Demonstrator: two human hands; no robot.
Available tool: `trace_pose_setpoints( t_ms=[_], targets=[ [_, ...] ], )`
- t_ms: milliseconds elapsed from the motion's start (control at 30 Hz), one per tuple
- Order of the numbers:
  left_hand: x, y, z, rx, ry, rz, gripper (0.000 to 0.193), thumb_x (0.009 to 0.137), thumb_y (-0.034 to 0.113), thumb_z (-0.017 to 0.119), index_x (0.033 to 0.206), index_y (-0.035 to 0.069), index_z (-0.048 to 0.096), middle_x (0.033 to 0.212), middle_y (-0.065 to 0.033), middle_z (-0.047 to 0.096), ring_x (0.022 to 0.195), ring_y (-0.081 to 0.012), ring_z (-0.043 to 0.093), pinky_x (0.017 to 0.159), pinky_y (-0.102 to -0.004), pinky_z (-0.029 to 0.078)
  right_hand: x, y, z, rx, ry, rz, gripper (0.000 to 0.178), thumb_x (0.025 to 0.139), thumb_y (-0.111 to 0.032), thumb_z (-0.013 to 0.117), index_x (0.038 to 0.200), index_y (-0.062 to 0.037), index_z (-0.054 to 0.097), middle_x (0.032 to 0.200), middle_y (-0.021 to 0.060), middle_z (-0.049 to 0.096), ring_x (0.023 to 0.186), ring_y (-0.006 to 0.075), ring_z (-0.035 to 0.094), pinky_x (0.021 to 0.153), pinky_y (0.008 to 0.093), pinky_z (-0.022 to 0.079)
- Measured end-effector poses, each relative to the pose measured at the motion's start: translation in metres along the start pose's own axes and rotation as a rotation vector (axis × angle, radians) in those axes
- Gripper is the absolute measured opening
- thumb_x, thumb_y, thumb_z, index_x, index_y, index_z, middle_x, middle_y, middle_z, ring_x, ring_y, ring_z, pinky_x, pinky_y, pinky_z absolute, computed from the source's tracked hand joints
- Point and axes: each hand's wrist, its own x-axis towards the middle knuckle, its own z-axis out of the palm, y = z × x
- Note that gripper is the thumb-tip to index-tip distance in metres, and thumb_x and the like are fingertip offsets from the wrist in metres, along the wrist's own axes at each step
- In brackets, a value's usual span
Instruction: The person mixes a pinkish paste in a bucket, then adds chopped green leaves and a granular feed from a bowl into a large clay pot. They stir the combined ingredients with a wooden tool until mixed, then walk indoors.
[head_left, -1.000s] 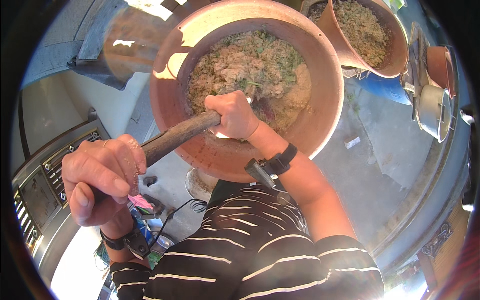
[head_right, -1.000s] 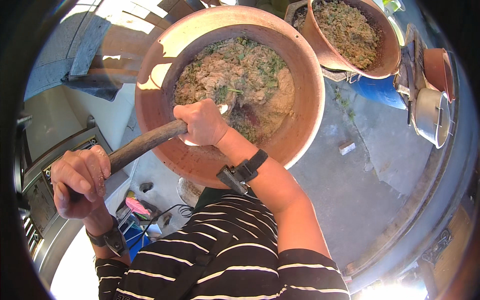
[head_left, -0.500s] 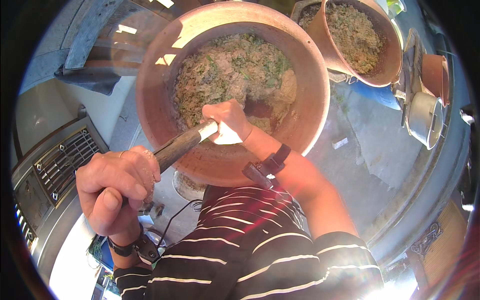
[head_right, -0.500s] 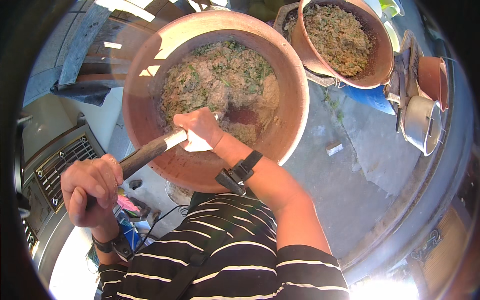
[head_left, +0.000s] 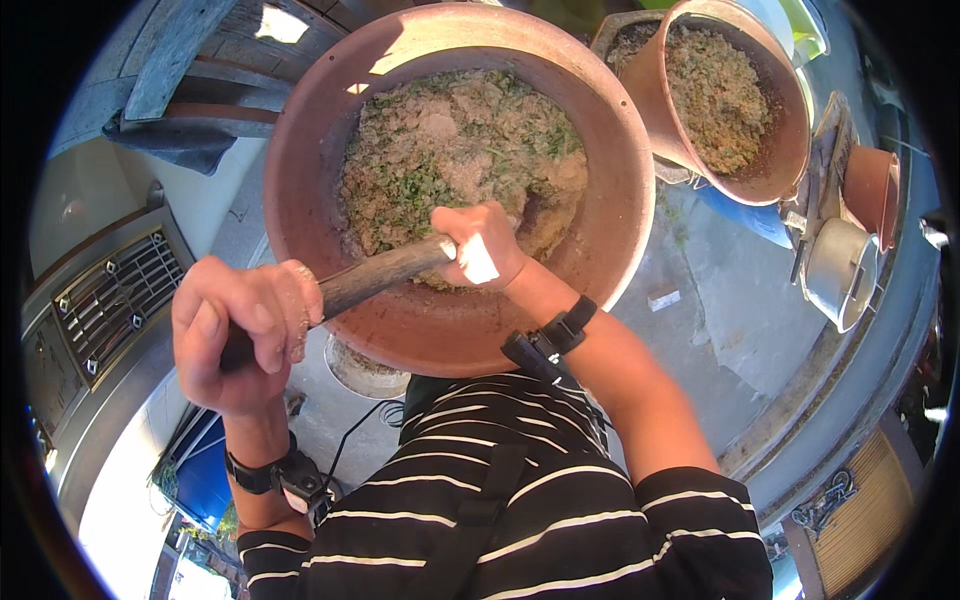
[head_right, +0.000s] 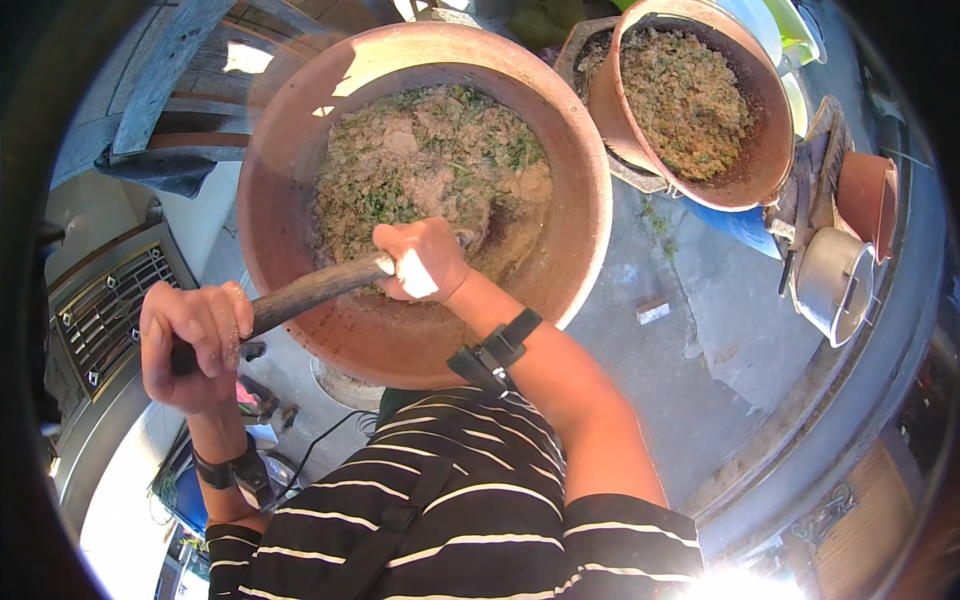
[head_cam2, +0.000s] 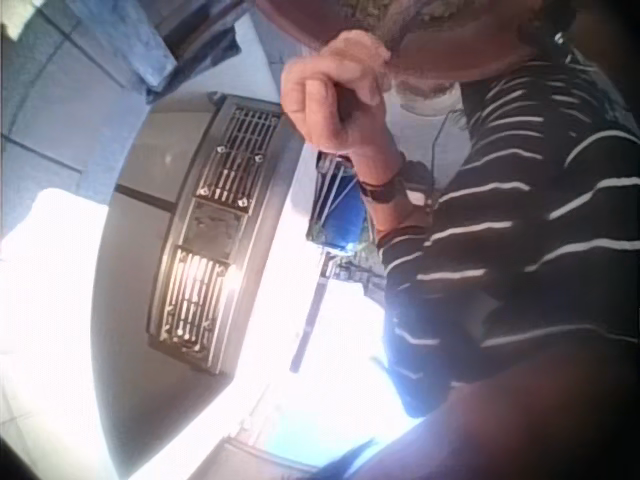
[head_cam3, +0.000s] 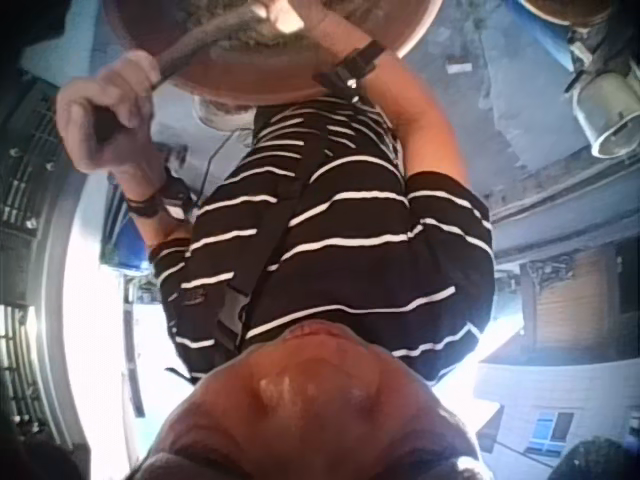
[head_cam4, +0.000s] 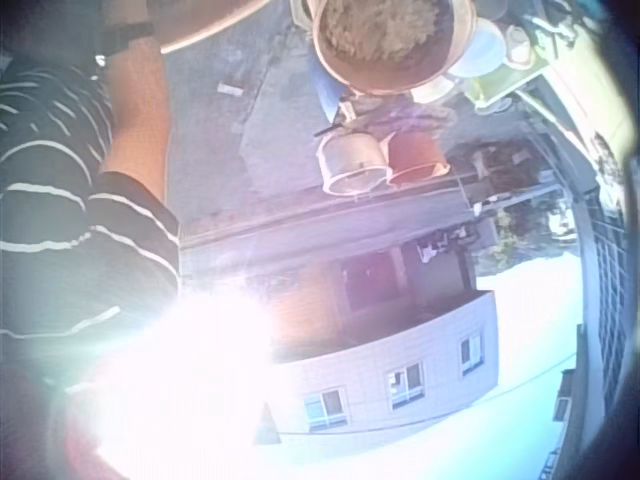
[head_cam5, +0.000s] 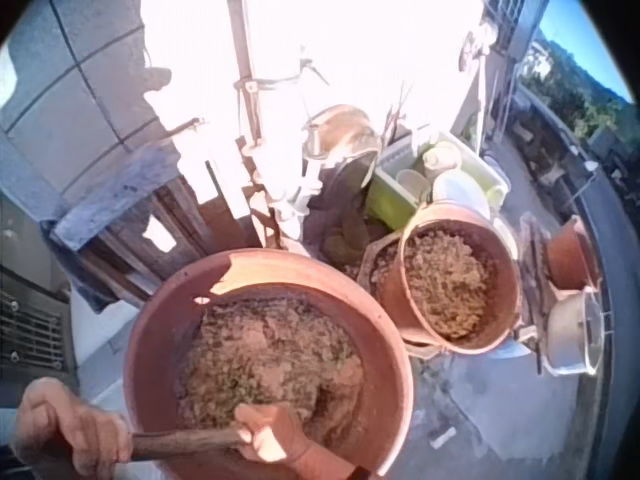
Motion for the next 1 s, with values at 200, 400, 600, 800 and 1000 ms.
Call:
trace_pose_setpoints(
  t_ms=[200, 400, 600, 800, 1000],
  targets=[
    [-0.022, 0.079, -0.003, 0.271, -0.222, 0.085, 0.031, 0.096, 0.029, 0.054, 0.076, 0.006, 0.058, 0.050, -0.0007, 0.054, 0.044, -0.0135, 0.053, 0.056, -0.0307, 0.048, 0.038, -0.058, 0.006, 0.144, 0.014, -0.099, 0.025, 0.059, -0.011, 0.069, 0.068, -0.0078, 0.046, 0.055, 0.0096, 0.050, 0.052, 0.0342, 0.054, 0.047, 0.0399, 0.041],
    [0.017, -0.005, 0.036, -0.210, -0.024, -0.006, 0.029, 0.099, 0.023, 0.041, 0.083, 0.004, 0.054, 0.051, -0.0017, 0.051, 0.045, -0.0165, 0.048, 0.061, -0.0363, 0.045, -0.012, -0.023, -0.075, -0.166, -0.276, 0.217, 0.026, 0.055, -0.017, 0.067, 0.066, -0.0098, 0.045, 0.053, 0.0099, 0.050, 0.053, 0.0339, 0.056, 0.046, 0.0411, 0.042],
    [-0.035, 0.023, -0.008, 0.214, 0.270, 0.023, 0.027, 0.100, 0.025, 0.034, 0.084, 0.008, 0.046, 0.051, -0.0001, 0.043, 0.047, -0.0137, 0.043, 0.065, -0.0354, 0.042, 0.041, -0.008, -0.004, 0.072, -0.236, -0.101, 0.023, 0.058, -0.014, 0.070, 0.068, -0.0091, 0.049, 0.056, 0.0136, 0.054, 0.054, 0.0363, 0.056, 0.049, 0.0423, 0.043],
    [-0.009, 0.078, 0.002, 0.011, -0.213, 0.265, 0.024, 0.099, 0.028, 0.048, 0.085, 0.010, 0.051, 0.054, 0.0017, 0.054, 0.048, -0.0114, 0.053, 0.061, -0.0303, 0.047, 0.040, -0.061, -0.045, -0.010, -0.337, -0.051, 0.021, 0.059, -0.014, 0.069, 0.069, -0.0100, 0.051, 0.056, 0.0095, 0.056, 0.056, 0.0340, 0.059, 0.050, 0.0435, 0.043],
    [-0.015, -0.027, -0.005, -0.006, 0.226, 0.037, 0.028, 0.100, 0.026, 0.037, 0.084, 0.008, 0.050, 0.051, -0.0006, 0.046, 0.048, -0.0157, 0.046, 0.068, -0.0364, 0.042, 0.054, 0.020, -0.059, -0.196, -0.476, 0.001, 0.022, 0.058, -0.014, 0.068, 0.064, -0.0096, 0.048, 0.053, 0.0112, 0.050, 0.052, 0.0338, 0.055, 0.048, 0.0383, 0.042]
  ],
)
